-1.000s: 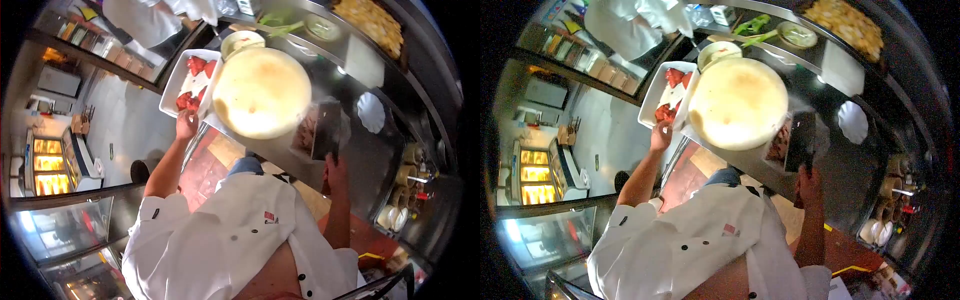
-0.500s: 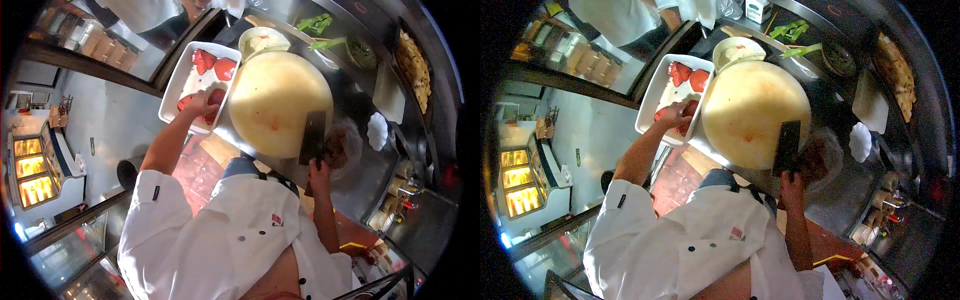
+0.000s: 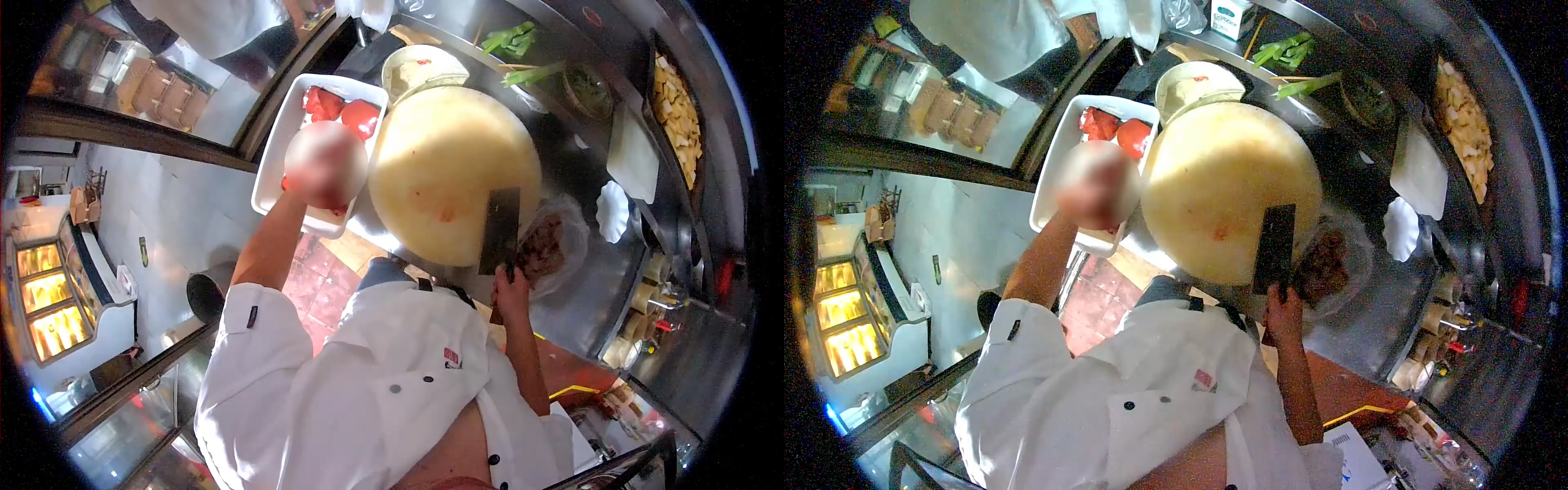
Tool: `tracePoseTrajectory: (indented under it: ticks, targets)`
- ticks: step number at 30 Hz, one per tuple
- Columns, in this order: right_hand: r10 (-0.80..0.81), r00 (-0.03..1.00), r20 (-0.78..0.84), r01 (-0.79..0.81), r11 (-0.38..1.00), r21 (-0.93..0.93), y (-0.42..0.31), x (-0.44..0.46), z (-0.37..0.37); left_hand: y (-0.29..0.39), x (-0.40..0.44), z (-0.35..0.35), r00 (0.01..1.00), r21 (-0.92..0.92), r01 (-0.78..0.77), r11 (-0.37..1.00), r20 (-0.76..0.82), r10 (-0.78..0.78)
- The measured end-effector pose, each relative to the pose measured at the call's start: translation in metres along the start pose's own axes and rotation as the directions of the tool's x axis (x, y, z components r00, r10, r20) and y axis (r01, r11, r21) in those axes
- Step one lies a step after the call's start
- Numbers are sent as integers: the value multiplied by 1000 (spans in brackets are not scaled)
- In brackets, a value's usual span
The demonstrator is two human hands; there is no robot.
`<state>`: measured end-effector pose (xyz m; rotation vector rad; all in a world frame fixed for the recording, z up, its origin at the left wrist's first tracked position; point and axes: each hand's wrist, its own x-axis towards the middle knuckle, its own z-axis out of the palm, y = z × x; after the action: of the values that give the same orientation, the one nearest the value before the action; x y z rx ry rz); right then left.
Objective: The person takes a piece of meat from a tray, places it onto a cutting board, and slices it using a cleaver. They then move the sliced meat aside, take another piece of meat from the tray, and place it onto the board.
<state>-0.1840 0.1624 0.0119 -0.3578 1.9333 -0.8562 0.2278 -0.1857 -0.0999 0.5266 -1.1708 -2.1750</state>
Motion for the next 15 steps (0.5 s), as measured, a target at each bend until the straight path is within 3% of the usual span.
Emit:
tracePoseTrajectory:
  ticks: [2, 4, 6, 7, 8, 9, 10, 11, 13, 14, 15]
  targets:
    - [-2, 1000, 2, 2, 1000, 10, 0, 0, 3, -2, -3, -18, 994, 159, -64, 985, 101, 48]
    - [-11, 1000, 3, 11, 1000, 20, 10, 11, 1, 22, -3, -1, 995, 477, 20, 879, -96, 30]
    - [-42, 999, 4, 42, 982, -183, 55, 41, -5, 45, 2, 27, 982, 662, -52, 748, -102, 158]
    - [-50, 999, 2, 49, 967, -249, 76, 55, -4, 46, 6, 29, 976, 801, -87, 593, -51, 213]
    - [-340, 936, -91, 271, 861, -429, 97, 65, 0, 46, 11, 34, 967, 902, -121, 415, 13, 253]
    - [-473, 873, -118, 350, 777, -523, 102, 62, -4, 52, 15, 58, 970, 895, -129, 427, 24, 243]
    - [-595, 791, -142, 396, 675, -622, 107, 60, -7, 63, 21, 99, 974, 870, -52, 490, -64, 217]
    - [-386, 911, -145, 291, 851, -437, 90, 54, -4, 57, 32, 119, 975, 820, -22, 572, -108, 192]
    - [-150, 980, -129, 118, 966, -231, 71, 47, 3, 19, 54, 144, 984, 670, -11, 742, -123, 126]
    - [-128, 983, -130, 96, 968, -231, 65, 45, 7, 2, 62, 160, 987, 713, 7, 701, -117, 109]
    - [-112, 984, -138, 78, 970, -228, 70, 47, 4, -7, 69, 178, 989, 870, 40, 492, -106, 107]
